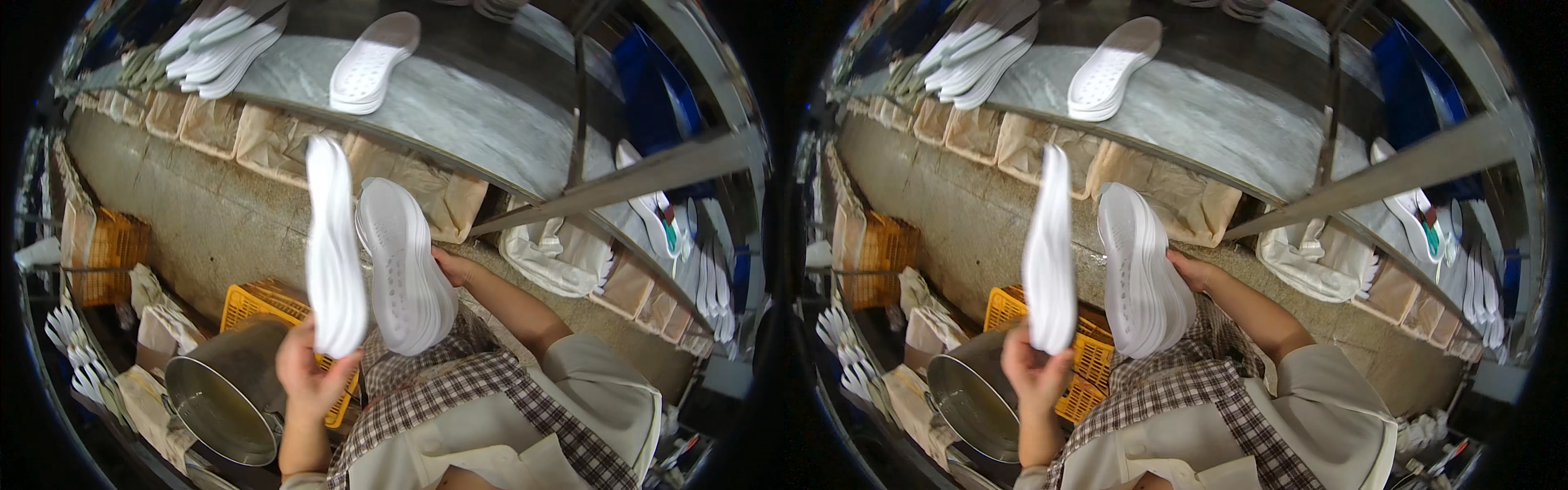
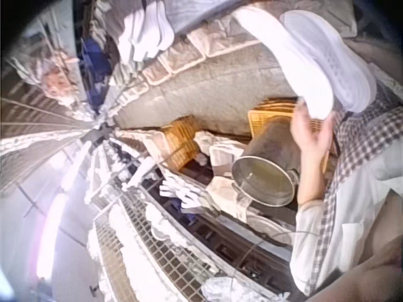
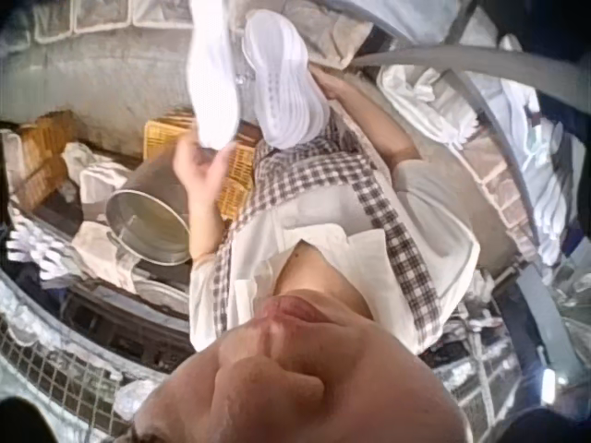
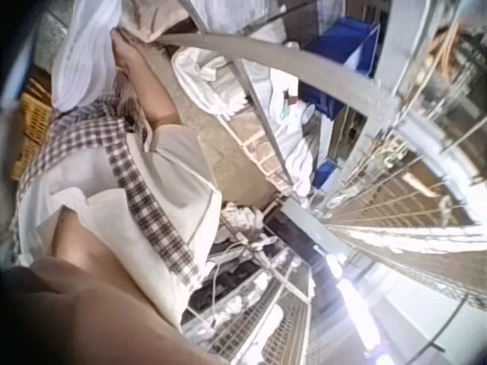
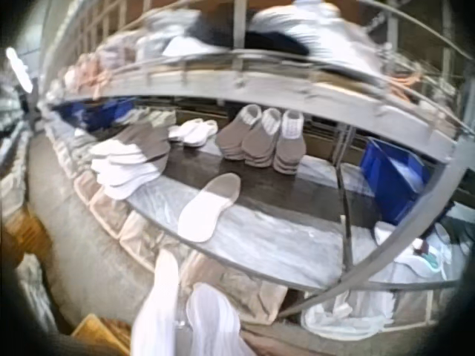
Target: The person repeatedly picks up white slipper-style shoes from shelves and bins, inspects them by turning them over, and places them into a large fabric bag. The person also handles a plastic bag and writes on a clipboard with a pen.
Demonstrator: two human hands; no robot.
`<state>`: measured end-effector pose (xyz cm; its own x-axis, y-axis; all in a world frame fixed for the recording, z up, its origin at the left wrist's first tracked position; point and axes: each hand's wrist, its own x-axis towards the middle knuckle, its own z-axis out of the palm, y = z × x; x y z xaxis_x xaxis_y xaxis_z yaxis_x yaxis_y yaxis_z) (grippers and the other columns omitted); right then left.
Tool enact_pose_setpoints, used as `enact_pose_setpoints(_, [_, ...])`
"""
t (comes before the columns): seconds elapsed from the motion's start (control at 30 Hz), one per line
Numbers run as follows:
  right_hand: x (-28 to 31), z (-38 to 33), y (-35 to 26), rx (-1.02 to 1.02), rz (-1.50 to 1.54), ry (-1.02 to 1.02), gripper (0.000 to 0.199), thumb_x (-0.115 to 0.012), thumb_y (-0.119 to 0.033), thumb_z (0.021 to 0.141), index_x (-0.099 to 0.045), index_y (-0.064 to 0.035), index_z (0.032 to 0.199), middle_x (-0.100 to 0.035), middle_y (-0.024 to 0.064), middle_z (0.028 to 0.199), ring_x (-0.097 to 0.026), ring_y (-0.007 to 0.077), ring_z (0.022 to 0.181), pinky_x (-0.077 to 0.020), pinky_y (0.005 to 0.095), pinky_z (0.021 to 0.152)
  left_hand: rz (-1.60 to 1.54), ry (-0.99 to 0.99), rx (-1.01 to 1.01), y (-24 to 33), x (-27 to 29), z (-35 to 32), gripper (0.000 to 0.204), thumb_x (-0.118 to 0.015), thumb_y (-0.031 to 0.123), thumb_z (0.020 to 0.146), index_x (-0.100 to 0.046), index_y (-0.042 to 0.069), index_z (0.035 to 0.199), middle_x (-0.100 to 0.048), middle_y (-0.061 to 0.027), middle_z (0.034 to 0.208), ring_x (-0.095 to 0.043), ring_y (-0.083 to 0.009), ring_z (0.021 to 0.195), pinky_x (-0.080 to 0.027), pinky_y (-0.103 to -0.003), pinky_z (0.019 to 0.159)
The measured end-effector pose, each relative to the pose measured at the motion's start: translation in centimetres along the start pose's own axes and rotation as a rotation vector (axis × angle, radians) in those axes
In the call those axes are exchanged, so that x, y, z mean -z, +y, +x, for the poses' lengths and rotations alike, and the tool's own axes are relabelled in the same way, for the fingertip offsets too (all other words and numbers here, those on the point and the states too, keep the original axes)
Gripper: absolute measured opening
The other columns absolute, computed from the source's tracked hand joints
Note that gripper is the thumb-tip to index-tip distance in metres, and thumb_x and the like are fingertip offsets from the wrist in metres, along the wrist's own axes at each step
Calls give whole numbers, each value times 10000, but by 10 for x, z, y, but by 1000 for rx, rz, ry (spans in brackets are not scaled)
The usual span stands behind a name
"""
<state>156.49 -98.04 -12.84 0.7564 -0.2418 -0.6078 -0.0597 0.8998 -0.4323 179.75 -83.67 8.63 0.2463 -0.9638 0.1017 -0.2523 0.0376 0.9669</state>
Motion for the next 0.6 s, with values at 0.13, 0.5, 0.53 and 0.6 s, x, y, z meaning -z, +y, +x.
enact_pose_setpoints(0.13, [2,44,12,-18,-164,103,778,-340,-695,821,-301,-166,1390,-431,108,1337,-430,250,1216,-371,401,1002,336,-119,-54,-54,-31,-24,373,-789,193,622,-573,-4,855,-608,-199,1073,-625,-309,814,-498,-348,720])
enact_pose_setpoints(0.5, [224,159,-114,-14,-286,374,660,-531,-491,848,-372,-78,1337,-479,123,1283,-494,262,1132,-386,417,987,67,-71,123,-293,-172,75,830,-743,224,696,-263,-25,1325,-380,-256,1287,-386,-400,1191,-326,-445,995])
enact_pose_setpoints(0.53, [250,176,-122,74,-343,556,607,-586,-406,846,-402,-79,1324,-513,91,1258,-515,238,1105,-392,402,969,-47,-77,181,-319,-194,88,834,-740,219,699,-253,-29,1329,-356,-261,1302,-372,-402,1201,-317,-446,1002])
enact_pose_setpoints(0.6, [302,189,-175,-94,-377,460,656,-605,-360,843,-337,-66,1364,-439,86,1335,-440,210,1187,-326,369,1015,-268,-26,244,-372,-238,110,843,-734,207,705,-231,-36,1336,-308,-272,1333,-343,-407,1222,-299,-447,1017])
